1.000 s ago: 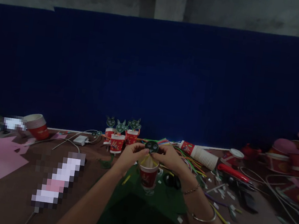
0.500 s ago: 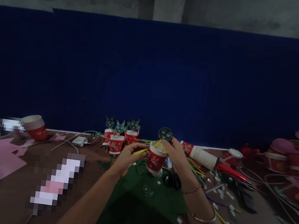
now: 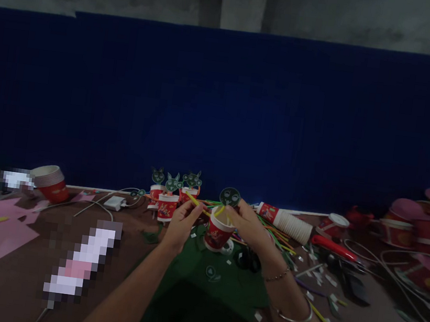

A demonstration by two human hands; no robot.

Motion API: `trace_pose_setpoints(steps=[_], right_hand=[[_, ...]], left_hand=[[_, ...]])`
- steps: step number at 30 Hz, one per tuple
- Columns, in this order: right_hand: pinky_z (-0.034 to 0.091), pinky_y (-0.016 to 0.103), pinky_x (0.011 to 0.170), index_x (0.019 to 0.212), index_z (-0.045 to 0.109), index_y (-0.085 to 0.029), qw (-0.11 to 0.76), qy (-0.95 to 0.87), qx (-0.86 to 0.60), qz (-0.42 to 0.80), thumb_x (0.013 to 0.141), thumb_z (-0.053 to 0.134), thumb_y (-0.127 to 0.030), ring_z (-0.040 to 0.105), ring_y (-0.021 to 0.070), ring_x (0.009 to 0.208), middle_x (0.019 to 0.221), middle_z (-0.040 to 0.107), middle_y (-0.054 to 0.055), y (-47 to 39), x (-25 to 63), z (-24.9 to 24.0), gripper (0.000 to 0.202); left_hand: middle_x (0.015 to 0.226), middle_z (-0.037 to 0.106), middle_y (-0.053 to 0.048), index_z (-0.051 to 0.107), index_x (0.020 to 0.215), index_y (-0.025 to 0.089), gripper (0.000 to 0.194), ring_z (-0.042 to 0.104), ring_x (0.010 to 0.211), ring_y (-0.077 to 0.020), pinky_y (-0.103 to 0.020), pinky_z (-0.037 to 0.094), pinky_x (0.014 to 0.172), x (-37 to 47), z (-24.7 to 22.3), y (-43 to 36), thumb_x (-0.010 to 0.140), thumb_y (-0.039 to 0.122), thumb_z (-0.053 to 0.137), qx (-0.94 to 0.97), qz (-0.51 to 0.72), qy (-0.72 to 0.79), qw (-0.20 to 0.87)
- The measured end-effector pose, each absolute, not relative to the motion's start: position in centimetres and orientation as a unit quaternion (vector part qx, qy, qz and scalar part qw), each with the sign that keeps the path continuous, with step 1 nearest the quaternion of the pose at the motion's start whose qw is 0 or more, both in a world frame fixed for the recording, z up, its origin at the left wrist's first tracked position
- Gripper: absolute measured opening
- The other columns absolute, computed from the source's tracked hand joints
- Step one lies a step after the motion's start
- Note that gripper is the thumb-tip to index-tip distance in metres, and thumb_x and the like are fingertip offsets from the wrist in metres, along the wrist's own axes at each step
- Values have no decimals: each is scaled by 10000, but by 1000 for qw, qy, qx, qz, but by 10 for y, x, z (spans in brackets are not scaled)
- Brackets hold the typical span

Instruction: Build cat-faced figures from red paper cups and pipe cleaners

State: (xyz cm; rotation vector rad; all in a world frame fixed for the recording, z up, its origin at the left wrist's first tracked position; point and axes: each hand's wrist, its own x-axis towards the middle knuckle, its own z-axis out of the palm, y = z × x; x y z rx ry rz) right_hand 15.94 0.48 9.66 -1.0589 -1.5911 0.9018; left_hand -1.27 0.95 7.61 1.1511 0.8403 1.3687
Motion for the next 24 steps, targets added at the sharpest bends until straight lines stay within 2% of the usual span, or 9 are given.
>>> trace_pose_setpoints(steps=[3, 11, 15, 18, 24], right_hand=[[414, 291, 710, 936, 536, -168, 470, -685, -445, 334, 816, 455, -299, 529, 183, 830, 884, 588, 39, 2, 161, 99, 195], [435, 305, 776, 1070, 573, -180, 467, -709, -387, 360, 797, 501, -258, 559, 187, 874, 948, 627, 47, 3, 159, 95, 293], [408, 332, 856, 1032, 614, -183, 450, -742, -380, 320, 791, 530, -257, 543, 205, 965, 998, 625, 65, 3, 160, 93, 266], [407, 322, 851, 984, 640, -192, 434, -759, -381, 301, 787, 543, -258, 540, 202, 973, 1006, 614, 68, 0, 161, 96, 229], [414, 306, 787, 888, 661, -181, 417, -763, -402, 288, 762, 555, -225, 550, 196, 906, 950, 621, 64, -2, 161, 101, 171]], left_hand=[[724, 668, -18, 644, 817, 151, 314, 626, 683, -151, -274, 513, 690, -13, 81, 8, 669, 425, 675, 502, 569, 384, 526], [831, 686, -56, 692, 913, 148, 304, 605, 852, -210, -281, 475, 737, -9, 92, -1, 742, 375, 584, 583, 538, 404, 456], [934, 662, -77, 709, 828, 160, 238, 562, 964, -227, -301, 432, 846, -9, 93, -2, 775, 311, 533, 665, 501, 371, 411], [986, 634, -94, 706, 846, 168, 224, 534, 1004, -235, -322, 406, 885, -10, 93, -1, 781, 252, 509, 707, 479, 362, 375], [903, 606, -60, 692, 894, 190, 220, 549, 888, -199, -296, 421, 820, -11, 86, 2, 742, 193, 532, 701, 506, 368, 342]])
